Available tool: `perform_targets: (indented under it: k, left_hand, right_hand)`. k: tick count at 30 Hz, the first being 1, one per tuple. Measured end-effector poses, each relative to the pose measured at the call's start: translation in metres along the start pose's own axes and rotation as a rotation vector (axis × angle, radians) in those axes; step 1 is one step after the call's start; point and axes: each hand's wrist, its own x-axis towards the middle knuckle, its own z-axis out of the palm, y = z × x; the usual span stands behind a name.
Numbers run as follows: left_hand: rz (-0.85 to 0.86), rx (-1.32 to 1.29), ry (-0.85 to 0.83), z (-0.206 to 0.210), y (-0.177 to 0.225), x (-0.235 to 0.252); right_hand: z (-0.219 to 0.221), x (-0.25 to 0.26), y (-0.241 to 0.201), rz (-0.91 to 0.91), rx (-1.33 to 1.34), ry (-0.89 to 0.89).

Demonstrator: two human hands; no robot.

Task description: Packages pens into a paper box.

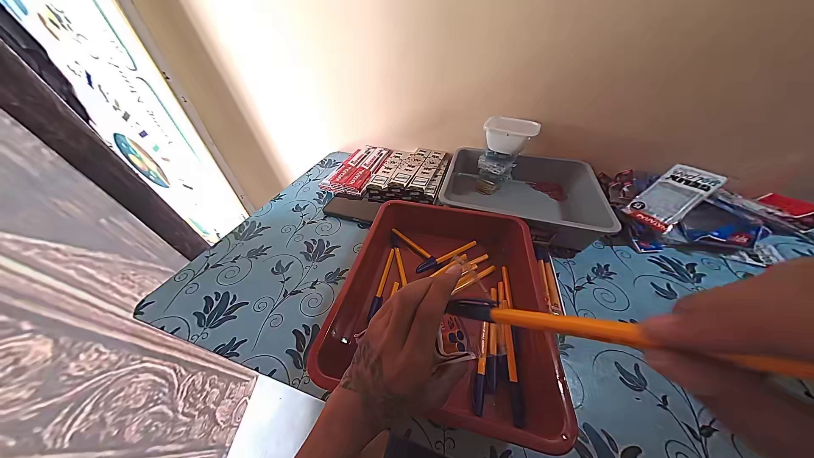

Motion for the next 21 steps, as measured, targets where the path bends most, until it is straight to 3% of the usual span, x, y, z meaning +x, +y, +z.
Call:
perform_targets:
  k: [7, 13, 17, 21]
  left_hand:
    - [0.010, -0.018, -0.004, 0.000, 0.000, 0.001]
    - [-0.005, -0.017, -0.003, -0.001, 0.000, 0.000]
    - [-0.020, -0.055, 0.014, -0.001, 0.000, 0.000]
    - [-0.027, -0.022, 0.041, -0.002, 0.001, 0.002]
  right_hand:
    - [0.066, 0.022, -0.001, -0.088, 0.000, 0.096]
    - [0.067, 0.021, 0.003, -0.018, 0.169, 0.221]
    - [0.076, 0.020, 0.002, -0.014, 0.149, 0.187]
    - [0.091, 0.016, 0.000, 0.121, 0.140, 0.006]
